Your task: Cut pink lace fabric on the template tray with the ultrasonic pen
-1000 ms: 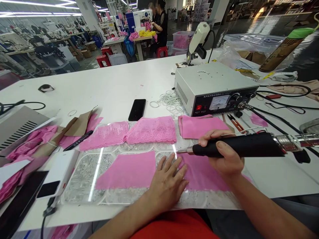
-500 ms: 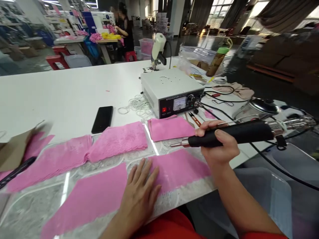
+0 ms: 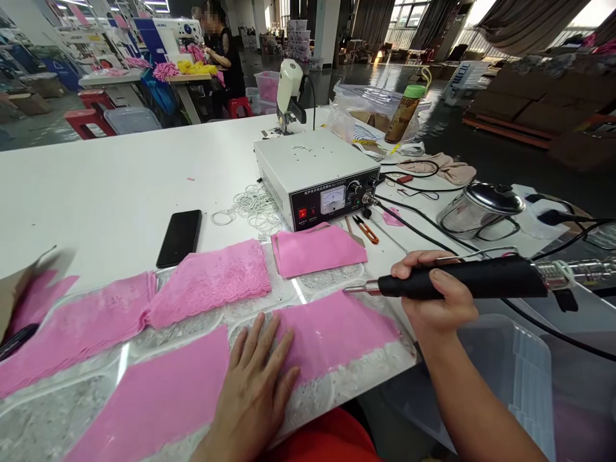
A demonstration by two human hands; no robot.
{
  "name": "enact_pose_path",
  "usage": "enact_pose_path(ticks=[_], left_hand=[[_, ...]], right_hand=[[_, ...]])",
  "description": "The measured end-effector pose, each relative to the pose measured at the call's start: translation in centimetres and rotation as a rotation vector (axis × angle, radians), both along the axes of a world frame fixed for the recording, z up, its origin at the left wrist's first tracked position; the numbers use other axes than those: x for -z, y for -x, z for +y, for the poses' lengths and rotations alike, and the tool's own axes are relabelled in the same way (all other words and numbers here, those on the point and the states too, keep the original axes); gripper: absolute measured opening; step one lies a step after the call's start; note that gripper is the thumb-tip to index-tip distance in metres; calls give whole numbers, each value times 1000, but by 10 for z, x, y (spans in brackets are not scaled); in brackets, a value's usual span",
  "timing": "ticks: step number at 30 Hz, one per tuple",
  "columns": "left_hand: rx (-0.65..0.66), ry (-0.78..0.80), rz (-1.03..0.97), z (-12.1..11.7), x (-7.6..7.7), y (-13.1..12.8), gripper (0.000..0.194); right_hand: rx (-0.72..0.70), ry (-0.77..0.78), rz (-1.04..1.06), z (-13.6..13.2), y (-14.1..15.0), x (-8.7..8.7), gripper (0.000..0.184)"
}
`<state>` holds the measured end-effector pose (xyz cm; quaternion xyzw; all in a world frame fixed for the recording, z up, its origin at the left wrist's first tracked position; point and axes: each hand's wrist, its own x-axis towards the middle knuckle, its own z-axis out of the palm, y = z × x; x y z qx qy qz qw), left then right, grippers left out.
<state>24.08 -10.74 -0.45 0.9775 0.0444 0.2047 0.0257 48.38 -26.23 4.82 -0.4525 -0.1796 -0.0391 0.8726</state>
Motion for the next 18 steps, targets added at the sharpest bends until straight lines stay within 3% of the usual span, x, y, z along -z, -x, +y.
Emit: enact_pose_path(ticks=[18], left_hand=[[25,-52,-2,0,-3,0,42]], right_hand=[[-1,9,-46,-4,-3,-2,13]])
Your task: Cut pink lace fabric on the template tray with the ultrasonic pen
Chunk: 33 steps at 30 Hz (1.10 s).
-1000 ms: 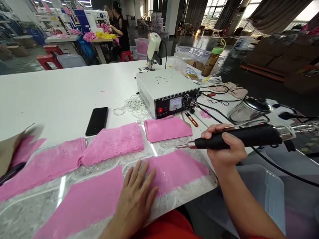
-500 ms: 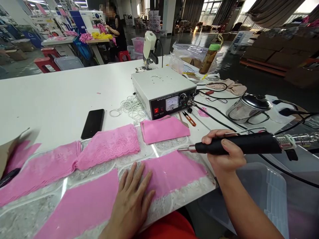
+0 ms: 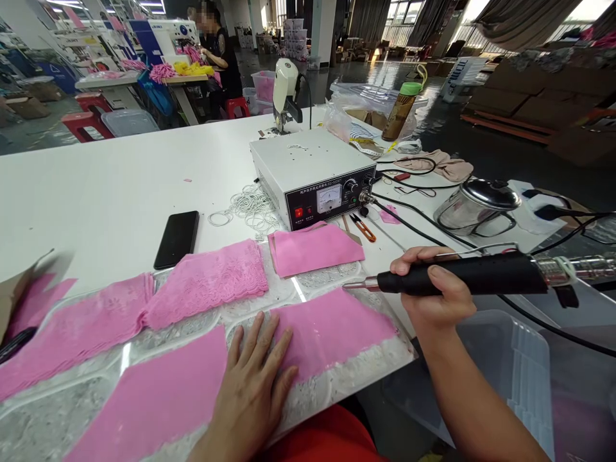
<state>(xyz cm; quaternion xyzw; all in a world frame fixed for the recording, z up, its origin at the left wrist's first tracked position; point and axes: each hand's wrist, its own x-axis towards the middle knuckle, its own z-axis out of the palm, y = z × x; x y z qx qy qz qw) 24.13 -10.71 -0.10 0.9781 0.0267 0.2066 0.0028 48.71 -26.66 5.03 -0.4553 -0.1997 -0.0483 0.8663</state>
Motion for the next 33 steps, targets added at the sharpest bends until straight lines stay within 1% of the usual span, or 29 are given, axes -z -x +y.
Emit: enact_pose_path(ticks=[4,8,10,12,15,20,27,33], left_hand=[[97,-7,4,-7,-13,-8,38],[224,18,60,-18,-25,-37,35],[271,27,109,-22,-26,-57,35],[294,38,131,-26,-22,-75,34],[307,59,146,-30,-15,-93,35],[298,88,153,-33,-10,-98,36],[288,111,183,-32,-10,-96,38],[285,158,234,-31,-12,-97,38]], right_hand=[[54,-16,15,-8,-3,-3,16],[94,-32,53,-16,-5,-3,18],[106,-45,70,-19,-6,-3,17],[116,-51,77,-22,-5,-3,16],[122,-63,76,-25,-4,-2,16],[70,-80,42,-25,-3,2,14],[-4,-108,23,-15,-1,3,15],[-24,-96,9,-8,0,5,15]])
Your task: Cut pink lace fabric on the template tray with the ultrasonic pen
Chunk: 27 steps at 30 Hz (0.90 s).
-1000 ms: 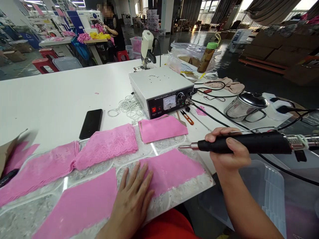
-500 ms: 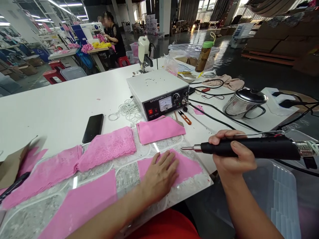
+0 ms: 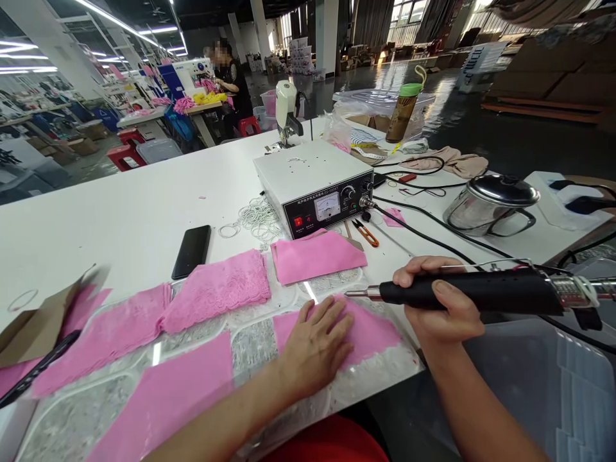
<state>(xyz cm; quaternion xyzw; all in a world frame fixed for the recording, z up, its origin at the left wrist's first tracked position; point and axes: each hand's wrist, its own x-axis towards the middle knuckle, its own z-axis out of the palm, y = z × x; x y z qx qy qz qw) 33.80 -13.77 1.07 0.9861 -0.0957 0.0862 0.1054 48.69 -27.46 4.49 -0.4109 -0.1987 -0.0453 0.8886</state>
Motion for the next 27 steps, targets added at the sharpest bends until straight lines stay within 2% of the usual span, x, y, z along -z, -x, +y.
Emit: enact_pose_path(ticks=[10,27], left_hand=[[14,41,9,3,-5,-4,35],[44,7,-33,7,-6,-5,35]], right_hand=[[-48,49,-53,5,2,10,13],[-38,102,-93,10,1,1,10]])
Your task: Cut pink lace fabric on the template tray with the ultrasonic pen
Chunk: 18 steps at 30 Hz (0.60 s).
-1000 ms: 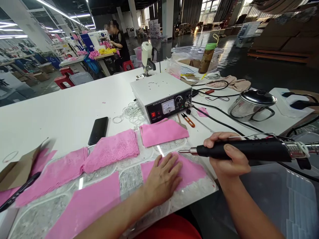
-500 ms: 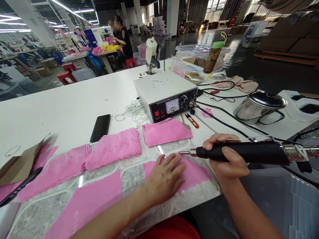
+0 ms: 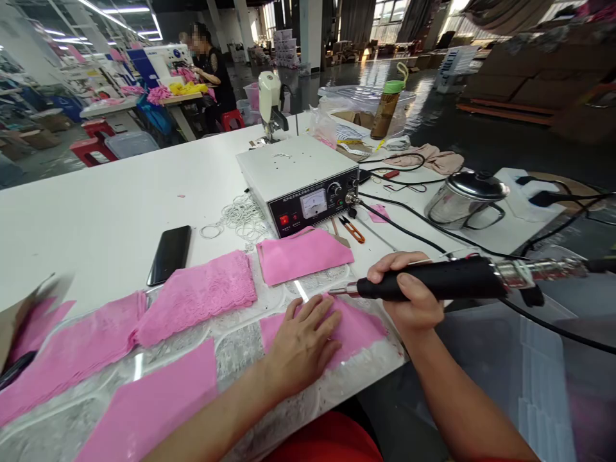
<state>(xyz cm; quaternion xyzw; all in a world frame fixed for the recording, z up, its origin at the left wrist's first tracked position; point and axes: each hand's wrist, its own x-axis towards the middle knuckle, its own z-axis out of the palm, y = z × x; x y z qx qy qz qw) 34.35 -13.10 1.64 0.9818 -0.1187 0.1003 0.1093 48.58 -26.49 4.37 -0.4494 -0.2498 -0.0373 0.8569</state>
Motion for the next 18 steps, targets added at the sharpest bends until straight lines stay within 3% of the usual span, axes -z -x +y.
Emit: enact_pose_path(ticks=[6,14,18], left_hand=[[24,-34,-68,2,0,-2,33],[37,-40,-87,2,-2,-3,32],[41,-42,-94,2,-1,-4,31]], right_hand=[[-4,-29,32,-7,-2,-4,12],[62,-22,35,-68,-2,-12,15],[38,22,22,-83,2,-10,16]])
